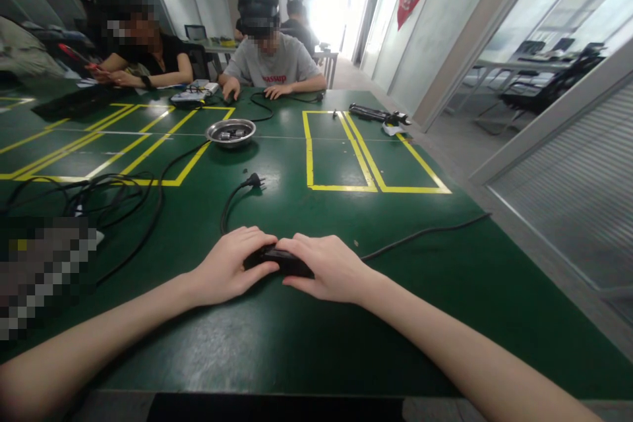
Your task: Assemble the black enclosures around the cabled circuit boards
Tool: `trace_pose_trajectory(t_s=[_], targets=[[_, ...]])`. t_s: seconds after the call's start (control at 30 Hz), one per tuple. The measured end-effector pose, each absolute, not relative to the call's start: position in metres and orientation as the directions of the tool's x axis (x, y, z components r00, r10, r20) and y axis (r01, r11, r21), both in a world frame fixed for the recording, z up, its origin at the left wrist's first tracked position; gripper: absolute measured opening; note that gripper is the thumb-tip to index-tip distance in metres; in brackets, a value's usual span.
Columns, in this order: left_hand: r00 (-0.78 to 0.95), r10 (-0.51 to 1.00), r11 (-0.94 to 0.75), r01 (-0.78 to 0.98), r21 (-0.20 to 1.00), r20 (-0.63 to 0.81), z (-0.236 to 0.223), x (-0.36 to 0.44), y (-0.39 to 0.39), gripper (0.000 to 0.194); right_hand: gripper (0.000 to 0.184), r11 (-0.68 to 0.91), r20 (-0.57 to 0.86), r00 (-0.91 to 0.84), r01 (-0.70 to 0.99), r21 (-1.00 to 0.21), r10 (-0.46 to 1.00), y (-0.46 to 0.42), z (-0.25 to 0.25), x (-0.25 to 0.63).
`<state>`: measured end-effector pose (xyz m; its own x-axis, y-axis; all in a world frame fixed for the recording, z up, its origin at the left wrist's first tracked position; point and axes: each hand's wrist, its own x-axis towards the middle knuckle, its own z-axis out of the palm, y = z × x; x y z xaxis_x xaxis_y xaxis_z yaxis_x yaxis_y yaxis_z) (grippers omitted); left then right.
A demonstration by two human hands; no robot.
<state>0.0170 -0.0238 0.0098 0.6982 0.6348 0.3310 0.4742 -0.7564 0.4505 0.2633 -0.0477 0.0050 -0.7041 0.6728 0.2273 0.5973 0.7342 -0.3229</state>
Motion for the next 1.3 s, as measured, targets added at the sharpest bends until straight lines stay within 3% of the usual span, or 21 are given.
trace_pose_trajectory(t_s=[0.13, 0.23, 0.33, 0.47, 0.6, 0.7, 0.83, 1.03, 1.17, 1.3], targets=[[0.68, 0.65, -0.733, 0.442, 0.517, 0.34, 0.008, 0.018, -0.024, 0.029, 0.044, 0.839, 0.259, -0.806, 0.543, -0.033, 0.532, -0.048, 0.008, 0.264], [0.654, 0.657, -0.741, 0.467, 0.483, 0.376, 0.006, 0.017, -0.022, 0.032, 0.05, 0.811, 0.242, -0.793, 0.583, 0.038, 0.559, -0.043, 0.006, 0.27], [0.629, 0.613, -0.789, 0.513, 0.337, 0.477, 0.004, 0.012, -0.019, 0.047, 0.057, 0.698, 0.34, -0.636, 0.709, -0.096, 0.693, -0.028, 0.001, 0.288], [0.647, 0.547, -0.831, 0.494, 0.255, 0.531, -0.002, 0.006, -0.016, 0.045, 0.056, 0.423, 0.566, -0.154, 0.822, -0.382, 0.81, 0.001, 0.001, 0.332], [0.684, 0.516, -0.854, 0.452, 0.256, 0.516, -0.007, 0.006, -0.015, 0.042, 0.054, 0.105, 0.593, 0.313, 0.819, -0.564, 0.742, 0.02, 0.01, 0.377], [0.711, 0.526, -0.851, 0.45, 0.273, 0.468, -0.005, 0.006, -0.016, 0.041, 0.055, 0.0, 0.6, 0.459, 0.794, -0.608, 0.655, 0.025, 0.013, 0.403], [0.714, 0.539, -0.842, 0.448, 0.299, 0.447, -0.002, 0.004, -0.015, 0.038, 0.055, -0.065, 0.571, 0.503, 0.784, -0.617, 0.649, 0.032, 0.002, 0.423], [0.716, 0.533, -0.846, 0.435, 0.309, 0.45, -0.004, 0.003, -0.014, 0.035, 0.058, -0.076, 0.388, 0.394, 0.776, -0.626, 0.833, 0.039, -0.017, 0.43], [0.726, 0.533, -0.844, 0.426, 0.325, 0.435, -0.003, 0.002, -0.015, 0.035, 0.06, 0.007, 0.4, 0.255, 0.836, -0.549, 0.88, 0.037, -0.017, 0.426], [0.731, 0.535, -0.843, 0.421, 0.336, 0.425, -0.003, 0.002, -0.015, 0.035, 0.057, -0.135, 0.327, 0.298, 0.889, -0.438, 0.897, 0.037, -0.014, 0.426]])
